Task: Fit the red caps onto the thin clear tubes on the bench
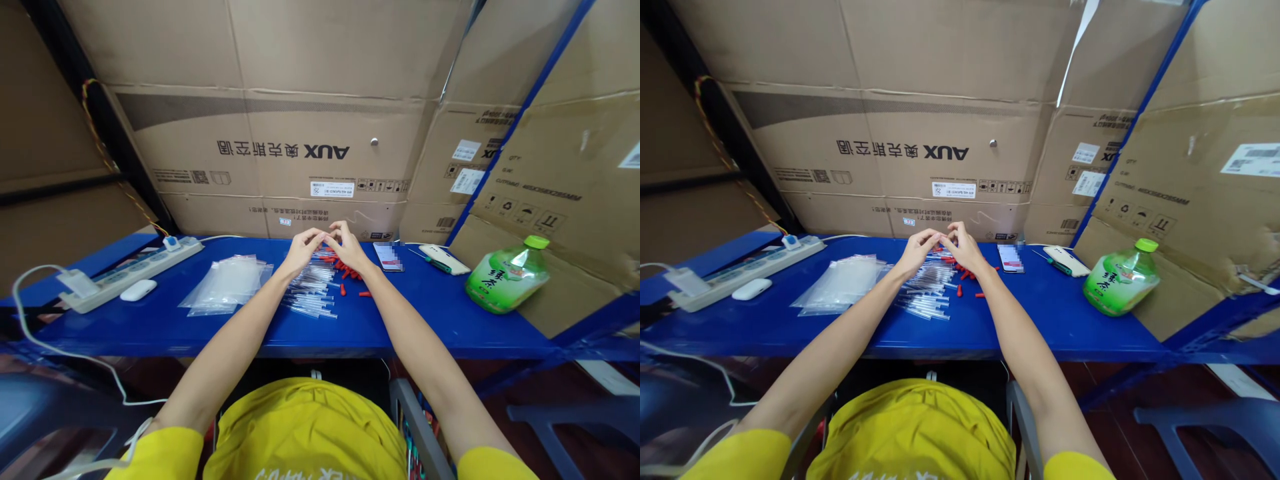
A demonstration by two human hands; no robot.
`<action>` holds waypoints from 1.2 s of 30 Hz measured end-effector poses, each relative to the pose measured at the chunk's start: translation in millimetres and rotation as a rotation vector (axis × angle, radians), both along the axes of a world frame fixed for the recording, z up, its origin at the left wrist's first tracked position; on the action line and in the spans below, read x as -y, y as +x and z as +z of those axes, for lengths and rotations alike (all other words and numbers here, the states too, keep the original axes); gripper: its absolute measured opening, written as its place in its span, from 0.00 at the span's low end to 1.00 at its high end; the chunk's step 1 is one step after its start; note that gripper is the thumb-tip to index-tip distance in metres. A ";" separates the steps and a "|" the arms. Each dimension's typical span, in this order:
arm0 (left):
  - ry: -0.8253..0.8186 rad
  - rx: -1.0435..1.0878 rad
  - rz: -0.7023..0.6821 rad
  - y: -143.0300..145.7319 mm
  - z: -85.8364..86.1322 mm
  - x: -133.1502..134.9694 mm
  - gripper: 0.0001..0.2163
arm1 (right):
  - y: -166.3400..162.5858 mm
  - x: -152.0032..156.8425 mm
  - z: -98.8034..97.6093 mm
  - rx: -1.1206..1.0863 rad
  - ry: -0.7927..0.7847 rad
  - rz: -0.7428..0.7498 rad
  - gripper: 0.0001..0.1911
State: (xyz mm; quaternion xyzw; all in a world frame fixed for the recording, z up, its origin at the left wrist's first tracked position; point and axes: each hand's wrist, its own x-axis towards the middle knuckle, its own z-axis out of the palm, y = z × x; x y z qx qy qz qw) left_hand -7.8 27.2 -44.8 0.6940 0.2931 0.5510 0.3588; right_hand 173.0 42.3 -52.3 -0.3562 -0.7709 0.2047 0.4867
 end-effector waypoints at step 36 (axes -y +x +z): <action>0.006 -0.117 -0.026 -5.8 -11.7 -16.9 0.13 | 24.5 -24.3 -5.3 -0.186 -0.134 -0.104 0.23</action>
